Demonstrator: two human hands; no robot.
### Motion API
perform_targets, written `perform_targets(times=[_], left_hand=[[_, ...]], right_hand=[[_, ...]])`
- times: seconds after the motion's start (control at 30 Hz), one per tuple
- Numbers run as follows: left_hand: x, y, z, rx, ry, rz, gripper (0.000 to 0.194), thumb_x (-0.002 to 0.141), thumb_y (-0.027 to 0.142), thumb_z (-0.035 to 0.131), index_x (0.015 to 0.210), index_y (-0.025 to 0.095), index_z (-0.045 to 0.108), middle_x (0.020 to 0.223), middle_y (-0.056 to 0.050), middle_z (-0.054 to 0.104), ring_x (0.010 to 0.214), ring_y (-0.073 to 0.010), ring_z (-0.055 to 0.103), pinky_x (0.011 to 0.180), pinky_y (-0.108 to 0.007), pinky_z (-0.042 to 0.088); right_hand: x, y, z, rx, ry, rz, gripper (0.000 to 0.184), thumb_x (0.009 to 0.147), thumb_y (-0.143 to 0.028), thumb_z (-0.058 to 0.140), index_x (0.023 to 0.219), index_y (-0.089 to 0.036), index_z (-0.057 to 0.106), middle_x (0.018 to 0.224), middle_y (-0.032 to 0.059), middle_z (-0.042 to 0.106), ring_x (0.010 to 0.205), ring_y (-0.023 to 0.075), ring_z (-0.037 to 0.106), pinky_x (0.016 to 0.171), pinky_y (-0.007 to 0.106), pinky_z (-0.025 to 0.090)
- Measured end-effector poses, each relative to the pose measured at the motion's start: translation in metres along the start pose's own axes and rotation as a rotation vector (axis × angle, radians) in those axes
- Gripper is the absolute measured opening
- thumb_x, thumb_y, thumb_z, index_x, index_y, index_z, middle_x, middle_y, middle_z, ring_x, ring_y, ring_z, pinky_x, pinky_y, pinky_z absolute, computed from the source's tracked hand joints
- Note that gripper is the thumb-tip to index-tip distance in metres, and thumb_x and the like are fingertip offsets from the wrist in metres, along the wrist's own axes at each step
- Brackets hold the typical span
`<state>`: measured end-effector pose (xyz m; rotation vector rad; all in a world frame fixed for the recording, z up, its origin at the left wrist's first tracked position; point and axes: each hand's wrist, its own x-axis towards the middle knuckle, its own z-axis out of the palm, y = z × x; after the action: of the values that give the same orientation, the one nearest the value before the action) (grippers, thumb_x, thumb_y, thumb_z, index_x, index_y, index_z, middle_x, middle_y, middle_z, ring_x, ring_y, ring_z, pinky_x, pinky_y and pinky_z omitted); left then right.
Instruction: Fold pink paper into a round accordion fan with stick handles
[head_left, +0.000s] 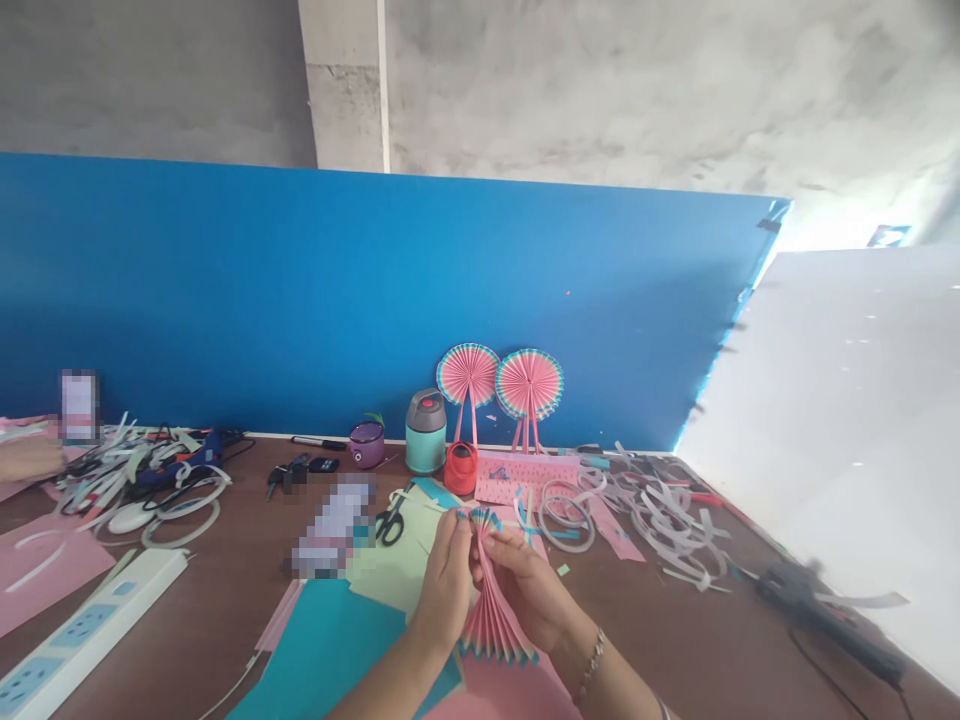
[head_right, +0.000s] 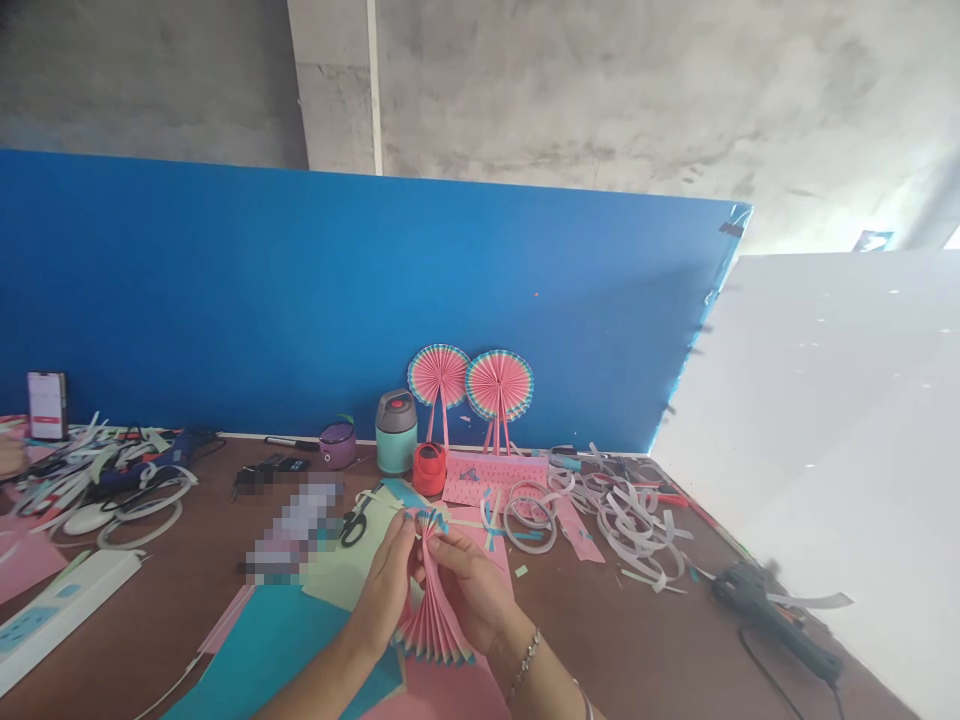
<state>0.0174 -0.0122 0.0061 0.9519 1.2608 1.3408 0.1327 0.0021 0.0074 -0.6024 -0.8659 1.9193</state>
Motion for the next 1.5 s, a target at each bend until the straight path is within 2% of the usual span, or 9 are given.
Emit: perform_targets(times=[0.13,0.27,0.4,0.6,0.73,0.83,1.3,1.4,1.5], left_hand=[[-0.002,0.004,0.002,-0.013,-0.064,0.075,0.037,0.082,0.056,0.048,0.097,0.024,0.056,0.102,-0.006,0.063,0.105,-0.0213,0.056,0.082,-0.027,0.048],[-0.001,0.004,0.003,-0.038,-0.138,0.105,0.038,0.084,0.058,0.042,0.087,0.022,0.056,0.075,-0.001,0.060,0.076,-0.0158,0.059,0.068,-0.025,0.048],[0.002,-0.002,0.001,-0.066,-0.106,0.026,0.046,0.082,0.059,0.044,0.109,0.023,0.054,0.091,-0.004,0.064,0.082,-0.0174,0.061,0.065,-0.025,0.049],[0.003,-0.005,0.000,-0.035,-0.071,-0.046,0.056,0.083,0.056,0.046,0.128,0.023,0.042,0.125,-0.009,0.056,0.112,-0.0231,0.054,0.083,-0.030,0.049],[0.002,-0.005,-0.001,0.005,-0.014,-0.036,0.053,0.081,0.054,0.049,0.125,0.024,0.046,0.143,-0.006,0.040,0.136,-0.0235,0.029,0.106,-0.032,0.033],[0.002,-0.005,-0.001,0.010,-0.013,-0.040,0.052,0.081,0.054,0.050,0.123,0.024,0.047,0.149,-0.005,0.032,0.139,-0.0224,0.021,0.112,-0.033,0.023],[-0.004,0.003,0.002,0.050,-0.057,-0.036,0.048,0.082,0.053,0.047,0.117,0.021,0.048,0.145,-0.009,0.036,0.139,-0.0223,0.019,0.112,-0.032,0.020],[-0.006,0.007,0.002,0.068,-0.116,0.045,0.039,0.085,0.053,0.041,0.105,0.022,0.051,0.126,-0.010,0.053,0.131,-0.0242,0.035,0.103,-0.032,0.033],[-0.009,0.011,0.003,0.098,-0.206,0.187,0.032,0.087,0.051,0.040,0.093,0.021,0.051,0.099,-0.007,0.060,0.105,-0.0226,0.053,0.089,-0.031,0.042]], right_hand=[[0.001,0.000,-0.001,0.015,0.008,0.003,0.022,0.066,-0.028,0.077,0.073,-0.012,0.063,0.064,0.0004,0.061,0.056,0.0101,0.054,0.061,0.024,0.040],[0.001,0.000,-0.001,0.011,0.017,0.006,0.022,0.066,-0.027,0.078,0.073,-0.012,0.063,0.066,0.0005,0.062,0.055,0.0097,0.055,0.060,0.023,0.040],[0.001,0.000,-0.002,0.002,0.011,0.005,0.021,0.066,-0.026,0.078,0.074,-0.012,0.064,0.065,0.0005,0.062,0.055,0.0097,0.054,0.059,0.023,0.040],[0.002,0.003,-0.003,0.000,0.008,0.022,0.021,0.067,-0.027,0.077,0.073,-0.012,0.063,0.061,0.0005,0.062,0.054,0.0104,0.054,0.059,0.024,0.040],[0.002,0.004,-0.005,-0.008,0.013,0.023,0.019,0.068,-0.026,0.075,0.071,-0.012,0.063,0.060,0.0011,0.062,0.054,0.0104,0.054,0.059,0.023,0.040],[0.002,0.004,-0.005,-0.019,0.000,0.022,0.019,0.068,-0.026,0.075,0.071,-0.012,0.063,0.060,0.0012,0.062,0.054,0.0102,0.055,0.059,0.023,0.040],[0.000,0.002,-0.003,-0.030,-0.003,0.020,0.019,0.069,-0.026,0.075,0.066,-0.011,0.063,0.057,0.0015,0.061,0.052,0.0104,0.054,0.058,0.023,0.040],[0.001,0.002,-0.003,-0.028,0.002,0.024,0.018,0.069,-0.026,0.075,0.067,-0.011,0.064,0.056,0.0012,0.061,0.051,0.0104,0.054,0.057,0.023,0.041],[0.000,0.002,0.000,-0.003,-0.021,0.013,0.017,0.069,-0.027,0.075,0.072,-0.012,0.066,0.057,0.0011,0.061,0.053,0.0114,0.055,0.060,0.025,0.042]])
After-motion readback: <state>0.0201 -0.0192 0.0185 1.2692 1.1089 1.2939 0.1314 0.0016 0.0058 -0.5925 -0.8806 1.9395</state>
